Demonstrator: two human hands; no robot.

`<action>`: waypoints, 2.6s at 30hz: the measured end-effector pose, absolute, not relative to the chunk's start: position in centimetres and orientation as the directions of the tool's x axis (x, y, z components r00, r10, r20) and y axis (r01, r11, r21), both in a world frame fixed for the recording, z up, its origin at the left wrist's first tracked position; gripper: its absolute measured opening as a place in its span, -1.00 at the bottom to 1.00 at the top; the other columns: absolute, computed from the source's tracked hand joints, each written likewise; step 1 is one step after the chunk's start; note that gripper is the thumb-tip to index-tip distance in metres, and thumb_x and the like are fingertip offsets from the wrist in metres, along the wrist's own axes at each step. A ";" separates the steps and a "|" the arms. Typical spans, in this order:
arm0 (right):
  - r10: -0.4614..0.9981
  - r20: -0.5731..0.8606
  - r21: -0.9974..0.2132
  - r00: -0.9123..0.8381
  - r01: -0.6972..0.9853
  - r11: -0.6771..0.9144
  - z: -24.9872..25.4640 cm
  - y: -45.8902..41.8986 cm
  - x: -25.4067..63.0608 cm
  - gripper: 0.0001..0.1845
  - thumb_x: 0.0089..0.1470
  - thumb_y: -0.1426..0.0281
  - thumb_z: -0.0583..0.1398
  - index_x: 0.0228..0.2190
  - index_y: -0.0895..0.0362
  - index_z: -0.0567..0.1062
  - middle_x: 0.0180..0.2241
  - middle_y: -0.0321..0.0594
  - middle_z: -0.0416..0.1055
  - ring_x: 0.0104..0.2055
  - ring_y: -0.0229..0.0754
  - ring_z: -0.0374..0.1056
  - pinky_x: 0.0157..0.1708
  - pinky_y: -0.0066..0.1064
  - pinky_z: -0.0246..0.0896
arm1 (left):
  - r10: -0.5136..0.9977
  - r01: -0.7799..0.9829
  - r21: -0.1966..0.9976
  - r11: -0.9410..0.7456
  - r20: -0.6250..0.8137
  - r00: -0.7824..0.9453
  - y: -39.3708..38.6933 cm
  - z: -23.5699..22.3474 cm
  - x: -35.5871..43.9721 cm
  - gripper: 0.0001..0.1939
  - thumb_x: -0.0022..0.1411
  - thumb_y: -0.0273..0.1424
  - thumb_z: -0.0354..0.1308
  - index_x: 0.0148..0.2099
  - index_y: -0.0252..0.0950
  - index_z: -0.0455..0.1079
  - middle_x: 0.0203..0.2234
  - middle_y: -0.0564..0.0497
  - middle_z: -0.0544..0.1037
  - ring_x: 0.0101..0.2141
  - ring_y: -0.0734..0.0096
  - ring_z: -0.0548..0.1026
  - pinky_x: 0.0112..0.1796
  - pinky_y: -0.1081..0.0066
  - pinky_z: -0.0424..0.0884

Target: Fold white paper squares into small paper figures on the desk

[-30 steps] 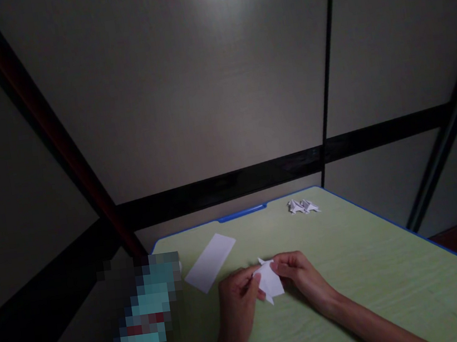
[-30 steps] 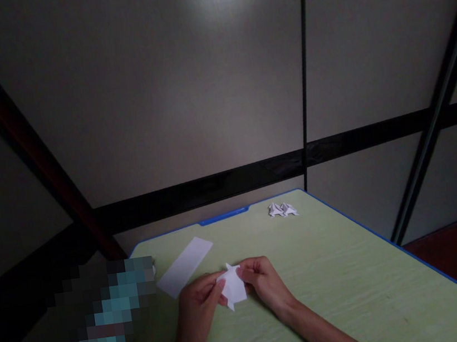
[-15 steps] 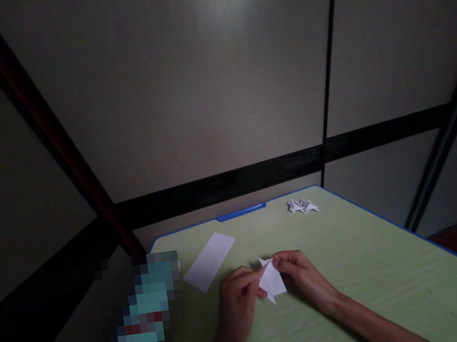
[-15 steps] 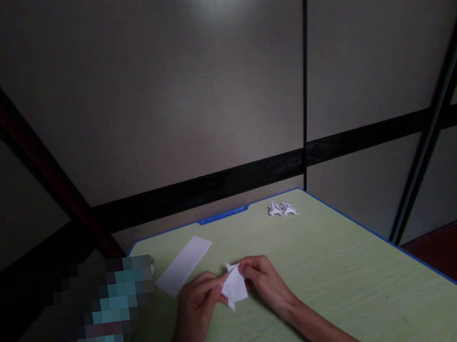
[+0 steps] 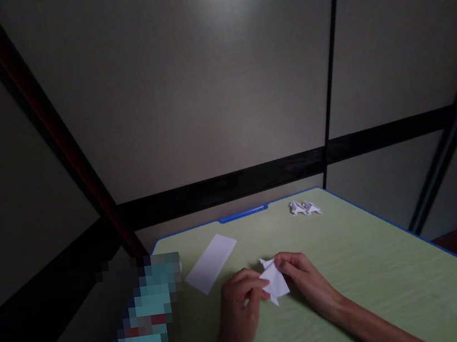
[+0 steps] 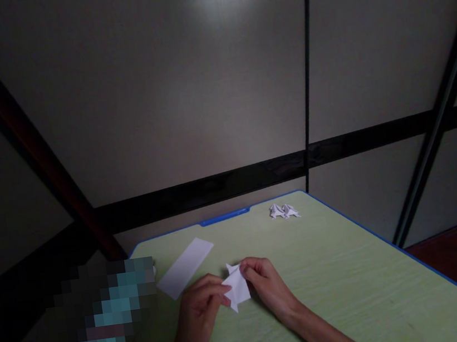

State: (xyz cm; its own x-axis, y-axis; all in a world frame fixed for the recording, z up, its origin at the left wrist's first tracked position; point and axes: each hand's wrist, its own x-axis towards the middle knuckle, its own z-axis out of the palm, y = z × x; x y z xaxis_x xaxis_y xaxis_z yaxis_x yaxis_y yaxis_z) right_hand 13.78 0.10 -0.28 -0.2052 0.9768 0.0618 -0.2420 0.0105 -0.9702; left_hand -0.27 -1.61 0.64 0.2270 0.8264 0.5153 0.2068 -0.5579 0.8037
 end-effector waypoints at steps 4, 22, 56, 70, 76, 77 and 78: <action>0.974 0.028 -0.956 -0.227 -0.291 -0.040 -0.2 0.1 13.7 -0.80 -0.21 0.35 0.11 -0.69 0.22 0.28 -0.75 -0.41 0.11 -0.69 -0.41 -0.02 -0.66 -0.54 -0.18 | 0.830 0.205 0.809 -0.551 0.506 0.234 -1.7 0.5 -0.4 -0.78 -0.02 -0.62 -0.07 -0.47 -0.39 0.40 -0.56 -0.02 0.37 -0.63 0.53 0.41 -0.62 0.57 0.32; 0.980 0.032 -0.927 -0.195 -0.372 -0.044 0.1 -0.4 13.4 -0.77 -0.26 0.35 0.20 -0.70 0.27 0.33 -0.75 -0.39 0.21 -0.70 -0.44 0.02 -0.68 -0.57 -0.18 | 0.773 0.272 0.723 -0.635 0.594 0.224 -1.9 0.7 0.0 -0.79 -0.03 -0.63 -0.05 -0.48 -0.36 0.41 -0.56 -0.02 0.41 -0.57 0.51 0.40 -0.57 0.57 0.33; 0.989 0.036 -0.942 -0.143 -0.334 -0.014 0.5 -0.4 13.5 -0.73 -0.37 0.31 0.25 -0.75 0.25 0.33 -0.80 -0.38 0.22 -0.75 -0.43 0.04 -0.73 -0.57 -0.15 | 0.837 0.206 0.816 -0.540 0.494 0.234 -2.1 0.8 0.2 -0.80 -0.02 -0.56 -0.04 -0.51 -0.34 0.40 -0.57 0.00 0.41 -0.59 0.53 0.39 -0.55 0.56 0.33; 0.983 0.109 -0.983 -0.150 -0.164 0.084 0.5 -0.4 13.5 -0.68 -0.32 0.22 0.20 -0.73 0.22 0.29 -0.79 -0.38 0.22 -0.75 -0.41 0.08 -0.75 -0.57 -0.08 | 0.948 -0.054 0.989 0.139 -0.117 0.295 -0.6 0.2 0.7 -0.64 -0.11 -0.19 0.02 -0.62 -0.45 0.28 -0.80 0.03 0.38 -0.80 0.56 0.32 -0.77 0.60 0.23; 0.983 0.104 -0.989 -0.153 -0.124 0.085 0.5 -0.6 13.7 -0.68 -0.36 0.22 0.23 -0.72 0.21 0.29 -0.79 -0.41 0.17 -0.74 -0.40 0.06 -0.75 -0.56 -0.08 | 0.924 -0.021 0.989 0.144 -0.126 0.360 -0.6 0.0 0.6 -0.62 -0.13 -0.16 0.03 -0.66 -0.43 0.28 -0.82 0.05 0.37 -0.83 0.59 0.30 -0.80 0.62 0.18; 0.983 0.104 -0.989 -0.148 -0.119 0.087 0.6 -0.6 13.7 -0.69 -0.35 0.23 0.23 -0.72 0.21 0.28 -0.78 -0.41 0.17 -0.73 -0.40 0.06 -0.75 -0.56 -0.08 | 0.924 -0.020 0.990 0.138 -0.121 0.363 -0.5 -0.1 0.6 -0.62 -0.12 -0.17 0.03 -0.66 -0.43 0.27 -0.82 0.06 0.36 -0.83 0.60 0.30 -0.80 0.63 0.18; 0.984 0.107 -0.989 -0.144 -0.117 0.090 0.7 -0.7 13.7 -0.69 -0.34 0.24 0.22 -0.72 0.21 0.28 -0.78 -0.41 0.17 -0.73 -0.40 0.06 -0.74 -0.56 -0.07 | 0.924 -0.021 0.991 0.131 -0.114 0.364 -0.5 -0.2 0.6 -0.63 -0.11 -0.18 0.03 -0.67 -0.42 0.27 -0.82 0.07 0.36 -0.83 0.60 0.30 -0.80 0.63 0.18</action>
State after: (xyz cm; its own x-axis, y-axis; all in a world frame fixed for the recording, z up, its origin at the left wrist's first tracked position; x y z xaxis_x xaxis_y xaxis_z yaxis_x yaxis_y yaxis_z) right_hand 13.74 -0.68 0.69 -0.1441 0.9838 0.1070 -0.1167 0.0905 -0.9890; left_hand 0.58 -0.51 -0.20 0.3642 0.9243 -0.1144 -0.0209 0.1309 0.9912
